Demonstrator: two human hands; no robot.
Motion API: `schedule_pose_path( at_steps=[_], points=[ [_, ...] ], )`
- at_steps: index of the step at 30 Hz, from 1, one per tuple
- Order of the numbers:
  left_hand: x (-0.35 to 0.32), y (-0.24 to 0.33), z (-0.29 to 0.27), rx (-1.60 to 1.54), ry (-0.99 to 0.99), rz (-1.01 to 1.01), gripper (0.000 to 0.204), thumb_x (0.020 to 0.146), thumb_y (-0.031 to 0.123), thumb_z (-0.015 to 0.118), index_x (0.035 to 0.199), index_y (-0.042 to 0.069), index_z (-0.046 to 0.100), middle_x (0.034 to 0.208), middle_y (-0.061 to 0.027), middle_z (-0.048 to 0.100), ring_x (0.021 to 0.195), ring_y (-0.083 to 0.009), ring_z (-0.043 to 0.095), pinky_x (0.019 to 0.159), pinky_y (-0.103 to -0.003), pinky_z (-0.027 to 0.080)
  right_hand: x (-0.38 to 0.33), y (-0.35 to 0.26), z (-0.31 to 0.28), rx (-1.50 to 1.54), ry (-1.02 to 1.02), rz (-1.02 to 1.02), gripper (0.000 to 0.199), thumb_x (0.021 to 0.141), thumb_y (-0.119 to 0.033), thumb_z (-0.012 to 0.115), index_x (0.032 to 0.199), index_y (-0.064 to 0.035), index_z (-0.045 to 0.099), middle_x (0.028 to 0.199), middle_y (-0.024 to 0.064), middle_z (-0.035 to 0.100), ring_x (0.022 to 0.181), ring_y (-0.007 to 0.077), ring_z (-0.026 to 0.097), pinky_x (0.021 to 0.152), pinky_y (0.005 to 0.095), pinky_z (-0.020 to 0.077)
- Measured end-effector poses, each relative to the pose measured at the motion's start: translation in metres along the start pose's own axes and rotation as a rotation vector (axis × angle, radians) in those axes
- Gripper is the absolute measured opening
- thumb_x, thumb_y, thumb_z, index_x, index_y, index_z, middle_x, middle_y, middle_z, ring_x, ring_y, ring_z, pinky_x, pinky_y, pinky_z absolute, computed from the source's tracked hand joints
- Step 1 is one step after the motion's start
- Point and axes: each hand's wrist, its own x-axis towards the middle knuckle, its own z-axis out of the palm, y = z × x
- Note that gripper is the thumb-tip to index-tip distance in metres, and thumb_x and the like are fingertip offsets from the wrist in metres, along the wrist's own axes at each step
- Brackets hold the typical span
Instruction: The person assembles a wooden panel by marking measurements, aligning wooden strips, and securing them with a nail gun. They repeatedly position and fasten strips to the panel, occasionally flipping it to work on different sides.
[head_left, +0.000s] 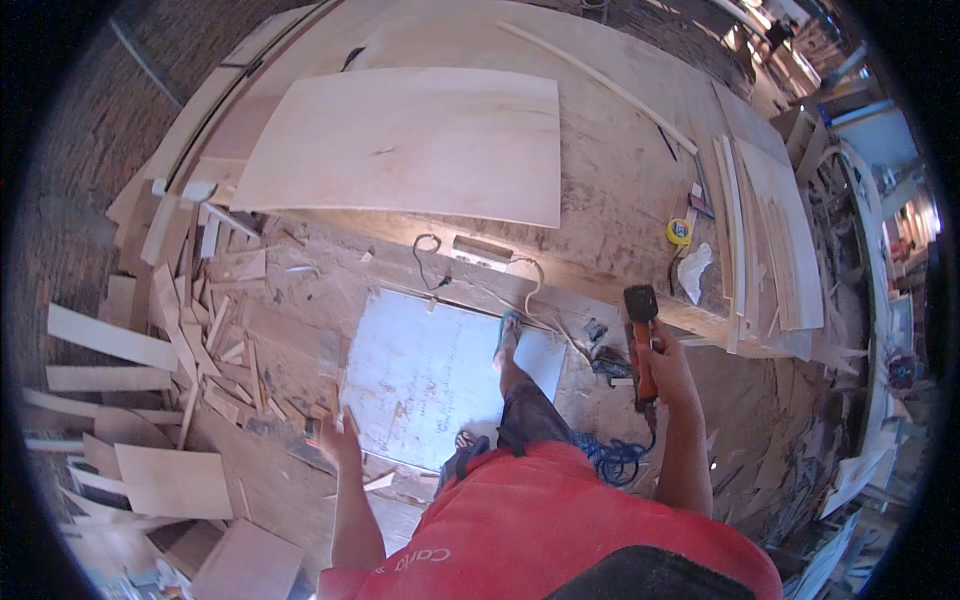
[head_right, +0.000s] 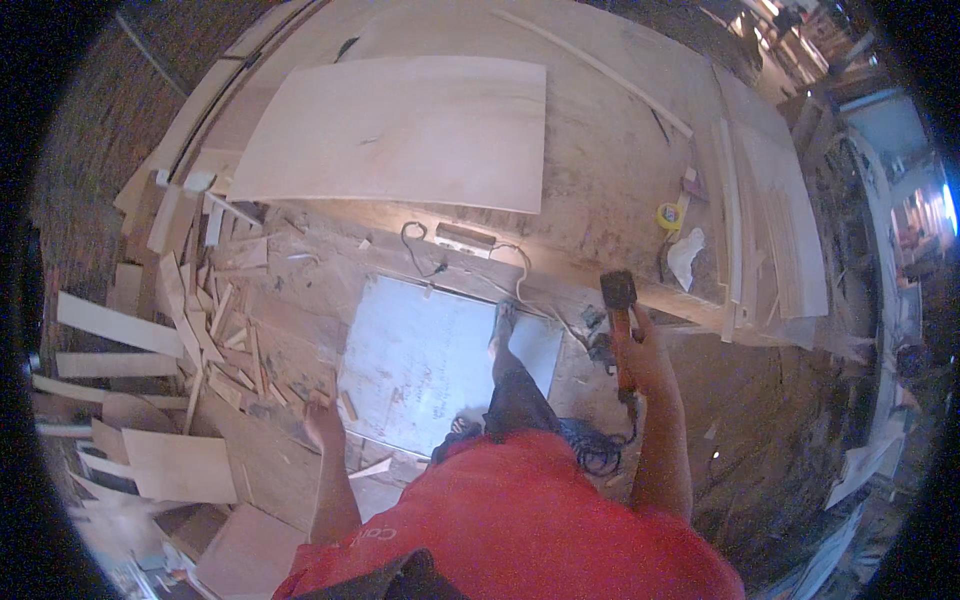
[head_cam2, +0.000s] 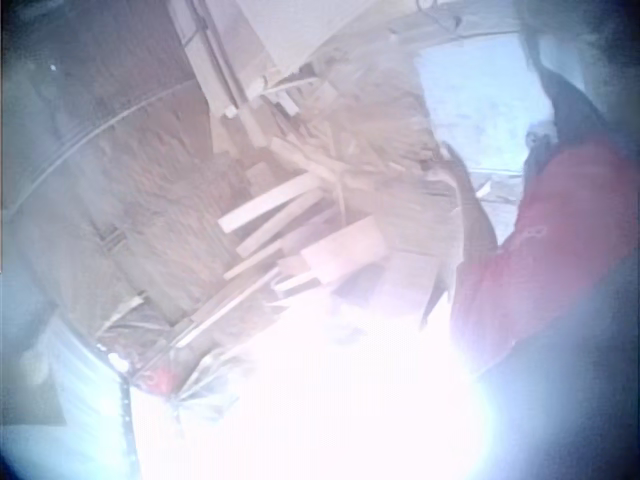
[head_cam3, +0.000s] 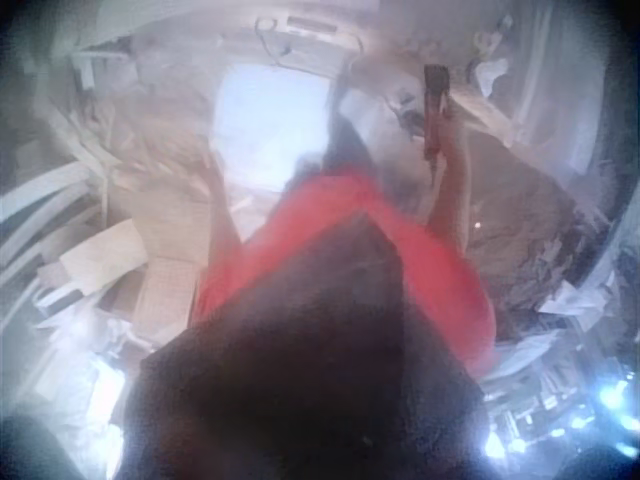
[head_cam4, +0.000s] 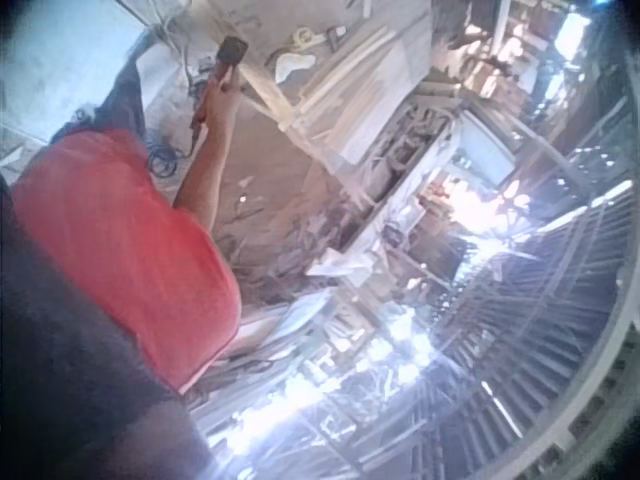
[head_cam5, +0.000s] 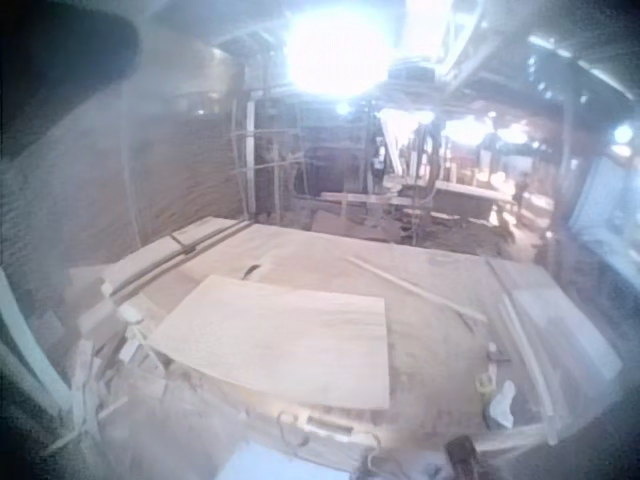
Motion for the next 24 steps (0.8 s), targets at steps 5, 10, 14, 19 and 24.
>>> schedule_pose_path(
  at_steps=[5,10,14,19,24],
  points=[
    [0.115,0.256,0.011,-0.201,0.212,0.51,0.033,0.086,0.02,0.078,0.109,-0.001,0.069,0.111,-0.0185,0.065,0.104,-0.0379,0.063,0.09,-0.048,0.052,0.096,-0.063,0.018,-0.18,0.144,-0.325,0.063,0.093,-0.011,0.062,0.153,-0.0125,0.045,0.093,0.0127,0.07,0.078,0.0214,0.065,0.071,0.036,0.0528],
    [0.173,0.399,0.047,-0.263,0.174,0.651,0.044,0.086,0.028,0.078,0.122,0.004,0.066,0.13,-0.0185,0.059,0.123,-0.0361,0.057,0.106,-0.05,0.044,0.2,-0.105,0.055,-0.558,0.38,-0.564,0.055,0.094,-0.016,0.06,0.148,-0.0214,0.052,0.097,0.0259,0.069,0.087,0.0444,0.069,0.076,0.0513,0.0534],
    [0.191,0.467,0.074,0.069,0.011,0.577,0.067,0.09,0.04,0.072,0.144,0.007,0.05,0.153,-0.0207,0.039,0.145,-0.0372,0.036,0.119,-0.059,0.024,0.253,-0.116,0.069,-0.714,0.317,-0.345,0.067,0.086,-0.003,0.064,0.149,-0.022,0.052,0.118,0.0211,0.068,0.108,0.0414,0.064,0.093,0.0487,0.0509],
    [0.197,0.475,0.115,0.23,-0.149,0.577,0.081,0.094,0.052,0.062,0.156,0.008,0.034,0.165,-0.0186,0.023,0.155,-0.036,0.017,0.118,-0.071,0.008,0.277,-0.092,0.076,-0.809,0.367,-0.457,0.061,0.085,-0.007,0.067,0.143,-0.0183,0.058,0.118,0.0208,0.065,0.108,0.0402,0.063,0.096,0.048,0.0492],
    [0.197,0.47,0.12,0.372,-0.143,0.577,0.085,0.096,0.059,0.054,0.159,0.008,0.028,0.169,-0.017,0.015,0.157,-0.0345,0.01,0.117,-0.073,0.002,0.274,-0.153,0.046,-0.572,0.411,-0.321,0.044,0.085,-0.014,0.071,0.128,-0.007,0.068,0.124,0.0223,0.063,0.109,0.04,0.063,0.097,0.0481,0.0491]
  ],
)
